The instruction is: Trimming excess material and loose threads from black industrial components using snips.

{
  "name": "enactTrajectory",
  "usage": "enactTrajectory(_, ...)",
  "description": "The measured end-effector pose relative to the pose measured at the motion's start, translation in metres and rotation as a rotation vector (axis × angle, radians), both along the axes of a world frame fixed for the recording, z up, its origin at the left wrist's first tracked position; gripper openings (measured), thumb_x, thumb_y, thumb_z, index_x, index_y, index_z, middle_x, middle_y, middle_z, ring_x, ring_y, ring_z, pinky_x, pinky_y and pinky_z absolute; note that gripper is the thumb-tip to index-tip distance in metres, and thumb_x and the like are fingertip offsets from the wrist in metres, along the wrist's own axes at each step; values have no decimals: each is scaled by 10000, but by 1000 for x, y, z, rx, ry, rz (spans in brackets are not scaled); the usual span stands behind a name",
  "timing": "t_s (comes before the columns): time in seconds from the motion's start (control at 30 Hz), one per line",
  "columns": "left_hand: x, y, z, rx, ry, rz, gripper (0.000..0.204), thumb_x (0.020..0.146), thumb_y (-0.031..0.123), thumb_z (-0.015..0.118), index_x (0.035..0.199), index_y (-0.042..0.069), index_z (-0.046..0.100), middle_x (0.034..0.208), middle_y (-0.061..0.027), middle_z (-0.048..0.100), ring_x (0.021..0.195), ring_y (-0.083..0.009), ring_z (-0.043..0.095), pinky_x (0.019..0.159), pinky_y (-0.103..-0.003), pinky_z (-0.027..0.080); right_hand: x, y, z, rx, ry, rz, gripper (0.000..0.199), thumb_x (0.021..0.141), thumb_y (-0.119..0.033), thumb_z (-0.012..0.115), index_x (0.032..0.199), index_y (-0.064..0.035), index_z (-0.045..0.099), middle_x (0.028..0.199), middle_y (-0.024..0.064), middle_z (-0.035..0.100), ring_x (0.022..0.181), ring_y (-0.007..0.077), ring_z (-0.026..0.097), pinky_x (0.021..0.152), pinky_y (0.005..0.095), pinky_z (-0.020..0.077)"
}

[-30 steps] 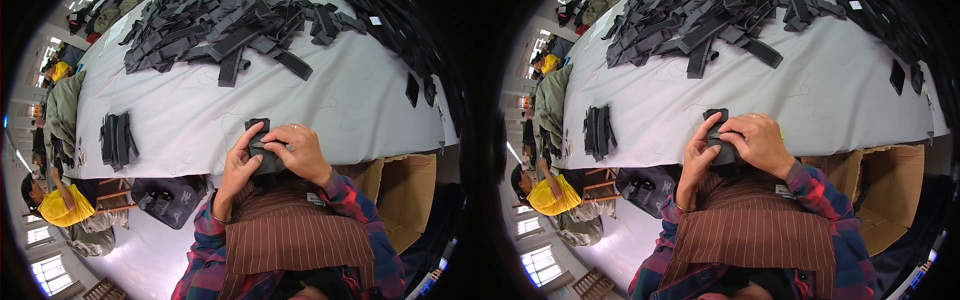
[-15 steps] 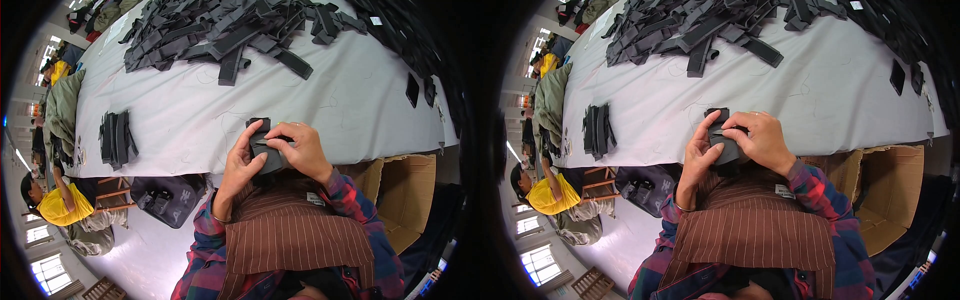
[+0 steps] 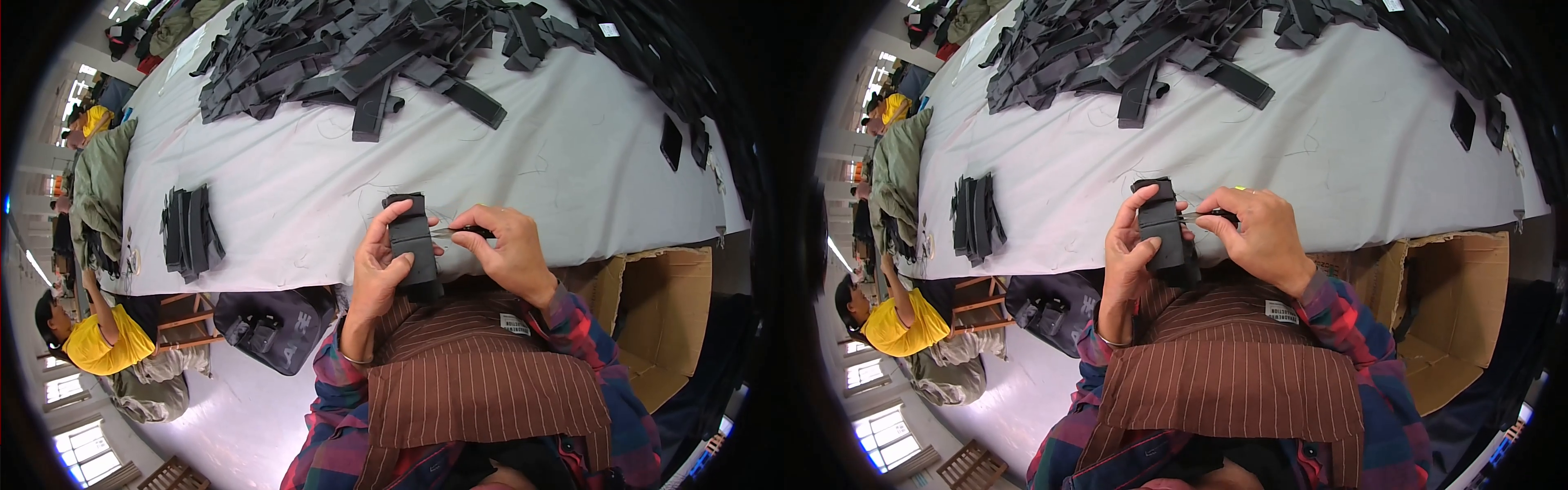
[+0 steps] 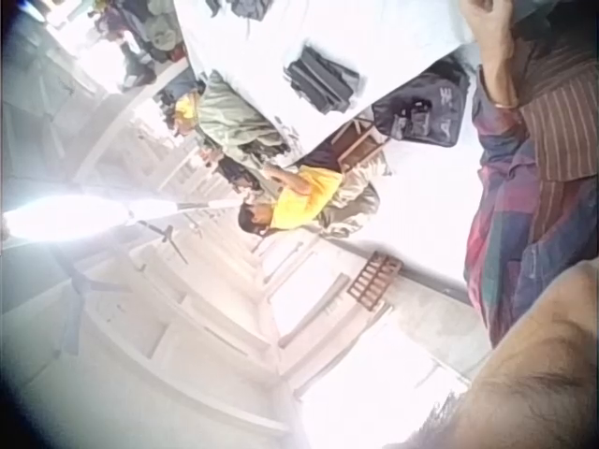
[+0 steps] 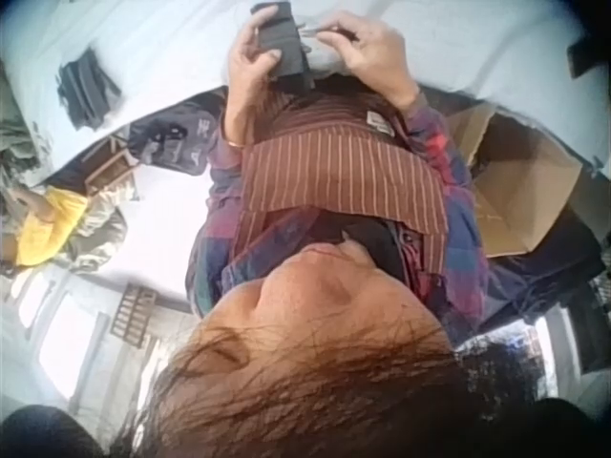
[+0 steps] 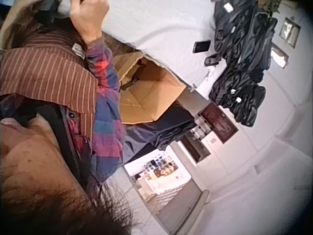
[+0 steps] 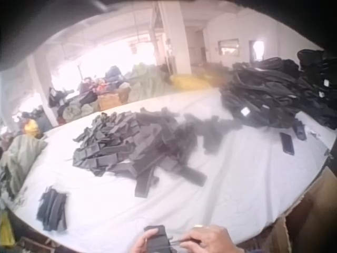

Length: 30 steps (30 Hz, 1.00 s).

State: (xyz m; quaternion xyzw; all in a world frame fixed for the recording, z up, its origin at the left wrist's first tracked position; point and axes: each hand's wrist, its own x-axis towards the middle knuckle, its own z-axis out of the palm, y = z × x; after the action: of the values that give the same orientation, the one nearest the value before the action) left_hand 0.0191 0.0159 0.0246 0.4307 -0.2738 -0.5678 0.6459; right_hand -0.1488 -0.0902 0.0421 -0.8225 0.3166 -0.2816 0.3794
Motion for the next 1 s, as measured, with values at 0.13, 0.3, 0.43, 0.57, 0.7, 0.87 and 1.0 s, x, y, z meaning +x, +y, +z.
enactTrajectory(0.13, 1, 1, 0, 3, 0, -4, 630, 752, -77, 424, 1370, 28, 362, 1229, -208, 556, 946, -251, 651, 833, -338, 548, 0, 0, 1, -16, 47, -1, 113, 798, -180, 693, 838, -81, 656, 706, 54, 635, 609, 230, 560, 605, 330, 414)
enactTrajectory(0.3, 0, 1, 0, -4, -15, 7, 623, 748, -76, 416, 1361, 21, 373, 1221, -209, 558, 942, -253, 652, 825, -345, 550, 0, 1, 1, 27, 69, 5, 103, 797, -139, 694, 850, -57, 663, 741, 61, 657, 638, 211, 585, 623, 310, 436)
enactTrajectory(0.43, 1, 1, 0, -4, -5, 0, 624, 744, -72, 417, 1360, 20, 375, 1217, -209, 559, 942, -256, 652, 825, -347, 551, 0, 2, 2, 86, 74, -4, 106, 806, -134, 689, 861, -48, 665, 745, 73, 656, 655, 215, 599, 626, 305, 451)
enactTrajectory(0.57, 2, 1, 1, -1, 17, -3, 626, 742, -64, 423, 1360, 20, 374, 1213, -210, 560, 940, -260, 652, 821, -348, 553, 0, 2, 2, 145, 63, 2, 102, 813, -110, 682, 873, -29, 664, 752, 81, 660, 671, 189, 613, 639, 281, 465)
enactTrajectory(0.7, 3, 2, -1, -1, 25, -1, 627, 740, -61, 427, 1360, 22, 375, 1208, -210, 561, 940, -260, 650, 815, -347, 554, 1, 3, 1, 193, -5, -26, 102, 817, -93, 680, 885, -19, 665, 753, 81, 665, 673, 159, 613, 640, 265, 469)
enactTrajectory(0.87, 2, 0, -1, -9, 22, -11, 627, 742, -59, 429, 1361, 21, 374, 1208, -208, 562, 942, -255, 648, 822, -345, 551, 1, 1, 4, 171, 42, -12, 99, 819, -93, 682, 881, -17, 668, 743, 83, 666, 665, 146, 613, 625, 263, 469)
enactTrajectory(1.0, 2, 0, -2, -16, -1, -28, 626, 744, -57, 428, 1362, 21, 372, 1209, -208, 563, 945, -250, 649, 830, -345, 546, 3, 2, 3, 150, 29, -16, 98, 815, -100, 683, 875, -24, 670, 748, 89, 667, 657, 168, 620, 613, 272, 469)
